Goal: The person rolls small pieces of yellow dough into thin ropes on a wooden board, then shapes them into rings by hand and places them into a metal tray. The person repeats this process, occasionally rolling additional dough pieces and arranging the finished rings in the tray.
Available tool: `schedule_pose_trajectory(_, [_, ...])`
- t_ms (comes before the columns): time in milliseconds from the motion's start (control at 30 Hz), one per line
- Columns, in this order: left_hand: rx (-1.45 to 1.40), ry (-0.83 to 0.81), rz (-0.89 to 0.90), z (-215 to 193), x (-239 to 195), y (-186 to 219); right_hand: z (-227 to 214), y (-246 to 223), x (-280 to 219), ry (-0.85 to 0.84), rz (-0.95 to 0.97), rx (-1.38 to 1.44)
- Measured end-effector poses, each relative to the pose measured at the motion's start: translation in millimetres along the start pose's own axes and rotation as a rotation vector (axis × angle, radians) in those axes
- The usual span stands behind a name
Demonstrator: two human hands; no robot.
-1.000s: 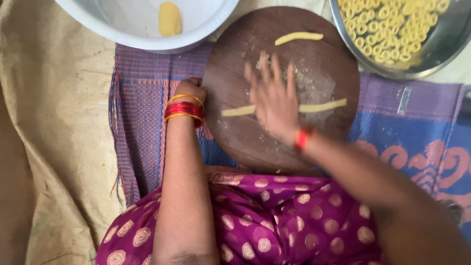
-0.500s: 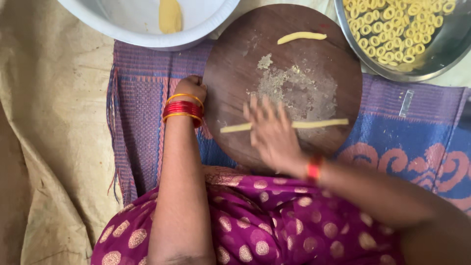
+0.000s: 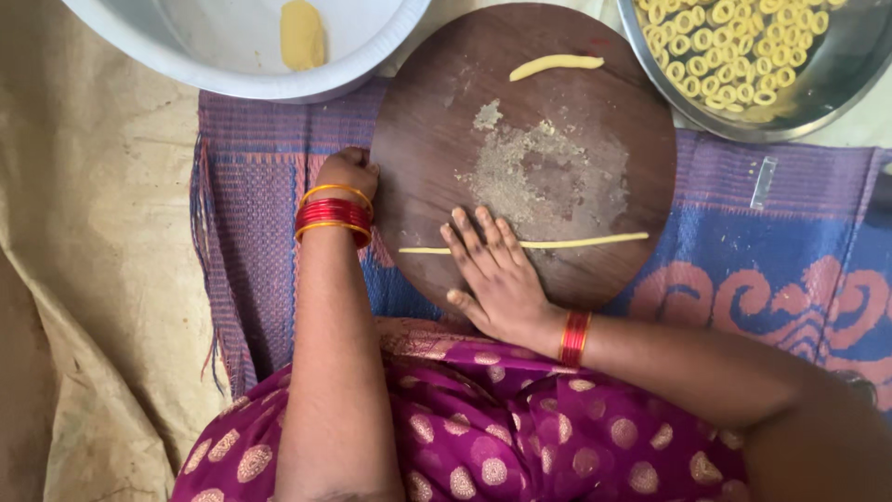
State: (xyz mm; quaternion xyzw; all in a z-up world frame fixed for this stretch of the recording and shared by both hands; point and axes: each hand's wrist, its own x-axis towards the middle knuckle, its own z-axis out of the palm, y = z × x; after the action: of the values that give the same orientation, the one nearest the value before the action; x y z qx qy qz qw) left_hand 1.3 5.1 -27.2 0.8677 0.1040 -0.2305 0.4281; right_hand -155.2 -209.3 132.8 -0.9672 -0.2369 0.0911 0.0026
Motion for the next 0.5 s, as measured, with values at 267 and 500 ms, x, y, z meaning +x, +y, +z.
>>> schedule_pose_trajectory(267, [0.014, -0.021, -0.032, -7.0, -3.4, 10.3, -18.8, 71.9, 136.8, 0.164, 0.241, -0.018])
schedule_pose_trajectory(500, [0.068, -0.001, 0.0, -8.2, -2.4, 12.5, -6.6, 3.0, 25.4, 0.113, 0.016, 0.165])
